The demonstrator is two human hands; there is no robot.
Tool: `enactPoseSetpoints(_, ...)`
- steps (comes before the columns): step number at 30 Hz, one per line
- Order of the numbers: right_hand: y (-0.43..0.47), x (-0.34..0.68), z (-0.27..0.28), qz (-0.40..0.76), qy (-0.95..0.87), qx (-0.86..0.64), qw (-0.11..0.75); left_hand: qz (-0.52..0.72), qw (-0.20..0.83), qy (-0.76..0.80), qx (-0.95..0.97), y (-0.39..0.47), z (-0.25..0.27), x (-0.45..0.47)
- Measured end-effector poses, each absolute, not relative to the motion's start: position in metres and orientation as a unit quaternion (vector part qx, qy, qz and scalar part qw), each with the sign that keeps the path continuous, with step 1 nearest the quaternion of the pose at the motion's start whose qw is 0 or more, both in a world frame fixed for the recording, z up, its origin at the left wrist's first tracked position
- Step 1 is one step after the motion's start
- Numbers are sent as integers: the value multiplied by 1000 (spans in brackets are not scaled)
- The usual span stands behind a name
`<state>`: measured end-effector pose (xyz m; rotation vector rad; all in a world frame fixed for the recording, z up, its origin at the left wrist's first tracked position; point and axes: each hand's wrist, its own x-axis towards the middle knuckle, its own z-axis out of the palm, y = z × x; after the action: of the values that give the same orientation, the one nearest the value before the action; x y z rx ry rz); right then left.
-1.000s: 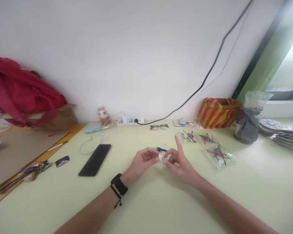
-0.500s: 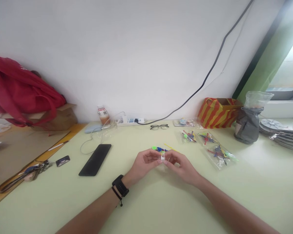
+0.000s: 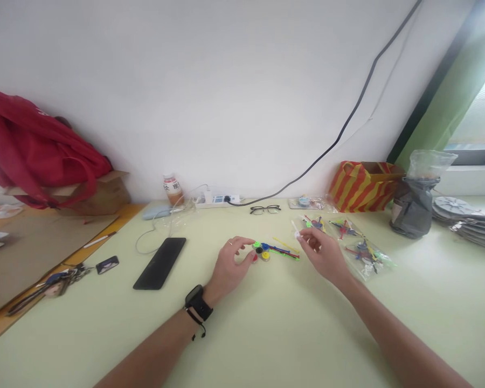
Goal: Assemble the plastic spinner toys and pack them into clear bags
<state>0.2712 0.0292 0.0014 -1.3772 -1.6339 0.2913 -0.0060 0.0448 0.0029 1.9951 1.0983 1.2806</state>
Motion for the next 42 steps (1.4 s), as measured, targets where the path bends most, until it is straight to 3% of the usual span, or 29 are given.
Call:
enactPoseSetpoints(6, 39, 303, 2, -16, -635, -627, 451, 328, 224, 321, 860, 38, -2, -9)
enactPoseSetpoints(11, 39, 306, -6, 79, -682, -682, 251, 278, 214, 316, 881, 37, -7, -11)
enactPoseSetpoints(14, 39, 307, -9, 85, -686, -693, 203, 289, 216, 318, 877, 38, -8, -11)
enactPoseSetpoints(17, 40, 306, -11, 28, -689, -694, 205, 319, 206, 332, 864, 41, -8, -12)
enactPoseSetpoints(21, 39, 294, -13, -25, -745, -607, 275, 329, 161, 382, 849, 47, -7, -14)
enactPoseSetpoints(29, 20, 253, -14, 76, -833, -500, 225, 271, 172, 350, 880, 40, -9, -9)
enactPoseSetpoints(42, 20, 241, -23, 118, -820, -469, 305, 237, 126, 358, 894, 41, -10, -5)
